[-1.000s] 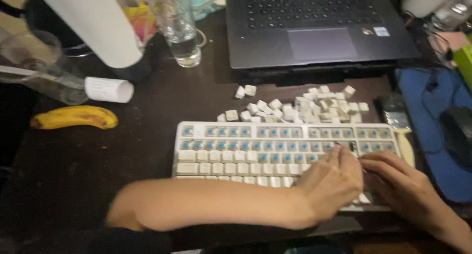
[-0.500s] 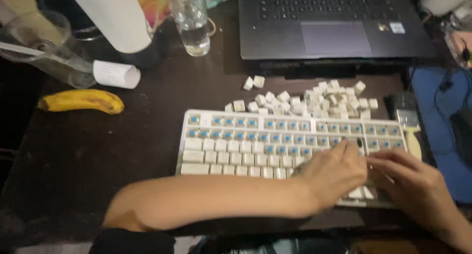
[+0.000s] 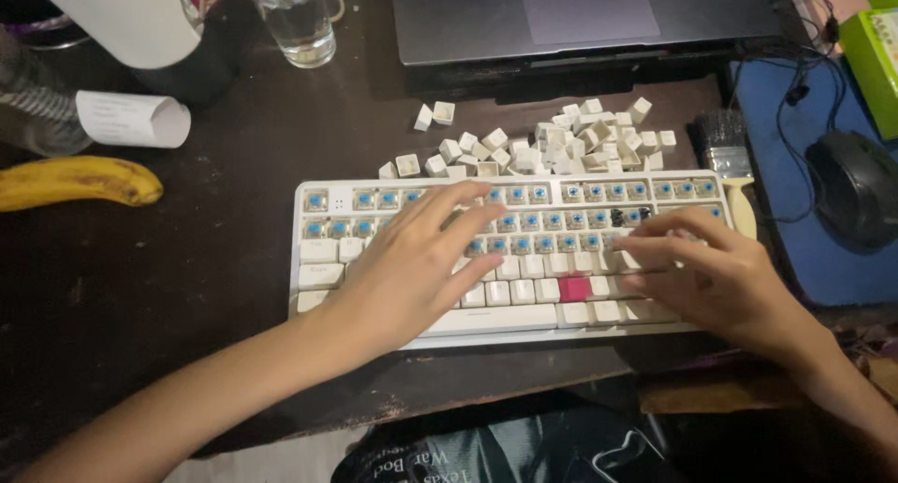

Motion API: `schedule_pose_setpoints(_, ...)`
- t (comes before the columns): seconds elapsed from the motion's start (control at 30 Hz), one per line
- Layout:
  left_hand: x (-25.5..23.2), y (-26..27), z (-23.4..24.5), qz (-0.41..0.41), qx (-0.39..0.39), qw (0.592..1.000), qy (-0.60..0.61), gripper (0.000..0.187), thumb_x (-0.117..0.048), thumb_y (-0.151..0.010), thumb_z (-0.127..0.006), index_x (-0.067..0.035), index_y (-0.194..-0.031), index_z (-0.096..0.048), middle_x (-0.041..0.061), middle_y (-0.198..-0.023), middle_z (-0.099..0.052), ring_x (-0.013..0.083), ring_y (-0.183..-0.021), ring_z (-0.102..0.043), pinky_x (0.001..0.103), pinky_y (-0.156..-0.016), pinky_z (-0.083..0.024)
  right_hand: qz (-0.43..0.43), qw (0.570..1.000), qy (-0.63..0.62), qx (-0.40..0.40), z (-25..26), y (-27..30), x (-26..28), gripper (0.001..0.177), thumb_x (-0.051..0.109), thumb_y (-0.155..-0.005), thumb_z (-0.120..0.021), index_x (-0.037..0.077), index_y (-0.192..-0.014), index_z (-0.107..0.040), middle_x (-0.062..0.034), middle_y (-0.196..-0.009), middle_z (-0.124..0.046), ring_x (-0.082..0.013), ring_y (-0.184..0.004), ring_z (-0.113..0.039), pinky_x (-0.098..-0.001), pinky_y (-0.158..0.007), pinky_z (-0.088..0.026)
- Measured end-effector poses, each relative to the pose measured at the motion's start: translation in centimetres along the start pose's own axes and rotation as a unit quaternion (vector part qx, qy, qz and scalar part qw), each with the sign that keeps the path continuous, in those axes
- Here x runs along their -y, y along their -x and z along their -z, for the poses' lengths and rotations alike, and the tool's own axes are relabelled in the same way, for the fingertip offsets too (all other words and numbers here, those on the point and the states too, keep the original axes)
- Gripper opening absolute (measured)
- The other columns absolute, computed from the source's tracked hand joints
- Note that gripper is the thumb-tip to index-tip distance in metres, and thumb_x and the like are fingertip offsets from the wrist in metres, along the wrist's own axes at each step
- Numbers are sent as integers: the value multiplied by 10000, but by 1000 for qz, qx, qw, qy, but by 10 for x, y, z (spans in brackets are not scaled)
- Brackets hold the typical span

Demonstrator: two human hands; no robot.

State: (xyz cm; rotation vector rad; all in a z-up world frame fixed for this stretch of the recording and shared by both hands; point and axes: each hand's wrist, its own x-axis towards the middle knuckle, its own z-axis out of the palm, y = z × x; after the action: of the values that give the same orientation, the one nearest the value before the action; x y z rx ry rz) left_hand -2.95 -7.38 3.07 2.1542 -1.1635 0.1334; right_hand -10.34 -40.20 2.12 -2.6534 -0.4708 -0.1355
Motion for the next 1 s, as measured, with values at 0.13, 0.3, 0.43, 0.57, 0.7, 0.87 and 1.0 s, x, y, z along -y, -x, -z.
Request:
schedule_pose_setpoints(0.13, 1, 13, 8, 26, 13, 1000, -6, 400, -276, -1006, -623, 1, -1295, -621, 189, -1395, -559, 377, -1316, -566, 485, -1083, -470, 102, 995, 1, 7, 1, -14, 10, 421, 174, -719, -827, 132, -1128, -739, -55, -1055, -716, -220, -948, -701, -352, -774, -588)
schedule_pose_setpoints(0.3, 12, 16, 15, 80, 14, 996, 24, 405, -275, -1007, -608, -8, -1312, -620, 203, -1411, -540, 369, -1277, -577, 478, -1060, -466, 65, 996, 9, 67, 4, -23, 14, 327, 144, -775, -767, 76, -1094, -736, -72, -1032, -714, -232, -928, -709, -356, -785, -600)
schedule_pose_setpoints(0.43, 30, 25, 29, 79, -50, 996, -4, 377, -269, -999, -618, -8, -1268, -657, 186, -1400, -592, 402, -1291, -576, 515, -1118, -423, 107, 990, 57, 69, 0, -23, 14, 269, 142, -819, -719, 14, -1053, -683, -119, -1050, -677, -276, -952, -693, -385, -793, -591)
schedule_pose_setpoints(0.57, 53, 38, 43, 107, -108, 986, -62, 377, -263, -1041, -596, -6, -1311, -644, 192, -1402, -613, 386, -1312, -591, 557, -1203, -334, 139, 984, 87, 69, 1, -17, 10, 339, 61, -809, -650, -44, -1131, -628, -174, -1107, -648, -305, -999, -677, -388, -820, -593)
schedule_pose_setpoints(0.7, 69, 50, 43, 159, -124, 979, -17, 357, -272, -1094, -534, -11, -1320, -627, 194, -1402, -619, 339, -1311, -608, 466, -1127, -429, 163, 981, 99, -16, 27, -18, 7, 308, 91, -835, -654, -5, -1125, -619, -151, -1136, -664, -280, -1042, -700, -365, -842, -621)
schedule_pose_setpoints(0.87, 80, 50, 43, 249, -133, 954, 105, 399, -320, -1067, -495, -50, -1316, -651, 119, -1308, -695, 222, -1051, -684, 337, -916, -519, 42, 990, 125, -43, 42, -51, -6, 243, 112, -919, -705, 19, -1137, -649, -150, -1137, -666, -271, -954, -707, -384, -737, -607)
schedule_pose_setpoints(1.0, 77, 52, 37, 255, -136, 952, 105, 411, -320, -1054, -500, -42, -1322, -643, 125, -1262, -693, 211, -1087, -675, 330, -902, -508, 59, 994, 73, -59, 22, -93, -23, 307, 126, -959, -708, 15, -1239, -644, -138, -1157, -666, -262, -996, -710, -376, -826, -607)
